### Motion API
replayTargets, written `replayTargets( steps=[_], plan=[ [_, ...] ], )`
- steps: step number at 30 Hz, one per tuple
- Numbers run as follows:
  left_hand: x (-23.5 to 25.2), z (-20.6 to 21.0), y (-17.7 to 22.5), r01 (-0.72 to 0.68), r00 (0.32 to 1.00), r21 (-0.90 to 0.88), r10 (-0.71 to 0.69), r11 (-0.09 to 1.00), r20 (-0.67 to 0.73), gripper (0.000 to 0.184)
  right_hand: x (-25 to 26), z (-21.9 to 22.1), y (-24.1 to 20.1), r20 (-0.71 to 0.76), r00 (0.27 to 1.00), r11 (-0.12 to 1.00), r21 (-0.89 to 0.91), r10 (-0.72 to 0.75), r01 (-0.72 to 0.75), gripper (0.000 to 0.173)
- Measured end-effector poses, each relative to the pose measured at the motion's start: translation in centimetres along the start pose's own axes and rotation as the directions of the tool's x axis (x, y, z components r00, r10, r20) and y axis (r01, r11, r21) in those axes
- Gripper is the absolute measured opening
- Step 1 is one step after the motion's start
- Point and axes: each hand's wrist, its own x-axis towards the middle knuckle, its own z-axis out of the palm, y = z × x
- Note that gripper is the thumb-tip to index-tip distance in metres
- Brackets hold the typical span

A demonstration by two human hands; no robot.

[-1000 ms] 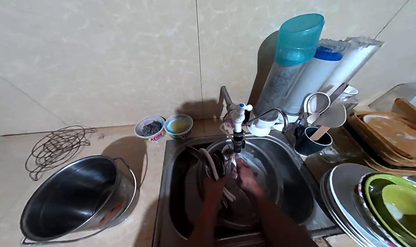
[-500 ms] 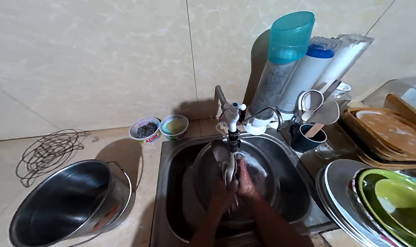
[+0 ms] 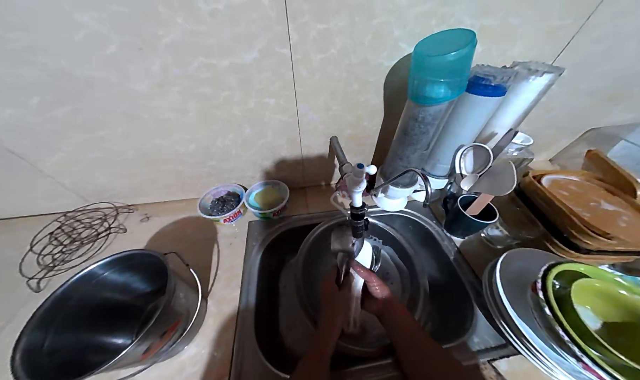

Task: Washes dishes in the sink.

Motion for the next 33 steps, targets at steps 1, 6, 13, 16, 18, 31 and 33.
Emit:
replayTargets(
  steps=[1, 6, 13, 16, 18, 31, 33],
  plan=[
    [0.0, -0.1, 0.0, 0.004, 1.0, -0.044, -0.004, 0.999, -0.016, 0.035, -0.1, 0.1, 0.0, -0.001, 1.0, 1.0, 0.015, -0.022, 0.022, 0.026],
    [0.2, -0.1, -0.4, 0.06, 0.997, -0.231, -0.07, 0.971, -0.035, 0.032, -0.7, 0.2, -0.3, -0.067, 0.997, 0.997, -0.057, -0.048, 0.044, 0.022],
    [0.3, 0.3, -0.5, 0.107, 0.987, -0.449, -0.148, 0.887, -0.058, 0.044, -0.7, 0.5, -0.7, -0.235, 0.968, 0.988, -0.146, -0.087, 0.053, 0.018],
    [0.2, -0.2, -0.4, 0.168, 0.984, -0.422, -0.178, 0.891, 0.016, 0.07, -0.6, 1.0, -0.3, -0.302, 0.944, 0.988, -0.112, -0.136, 0.107, 0.03],
    [0.3, -0.2, -0.3, 0.157, 0.985, -0.388, -0.17, 0.908, 0.001, 0.065, -0.7, 1.0, -0.3, -0.268, 0.954, 0.99, -0.092, -0.132, 0.111, 0.03],
    [0.4, -0.6, -0.3, 0.12, 0.988, -0.358, -0.147, 0.926, -0.049, 0.08, -0.7, 1.4, -0.2, -0.218, 0.954, 0.979, -0.042, -0.204, 0.2, 0.019],
    [0.4, -0.8, -0.3, 0.135, 0.984, -0.373, -0.168, 0.918, -0.058, 0.069, -1.1, 1.4, -0.3, -0.191, 0.956, 0.975, -0.018, -0.222, 0.222, 0.02]
  ],
)
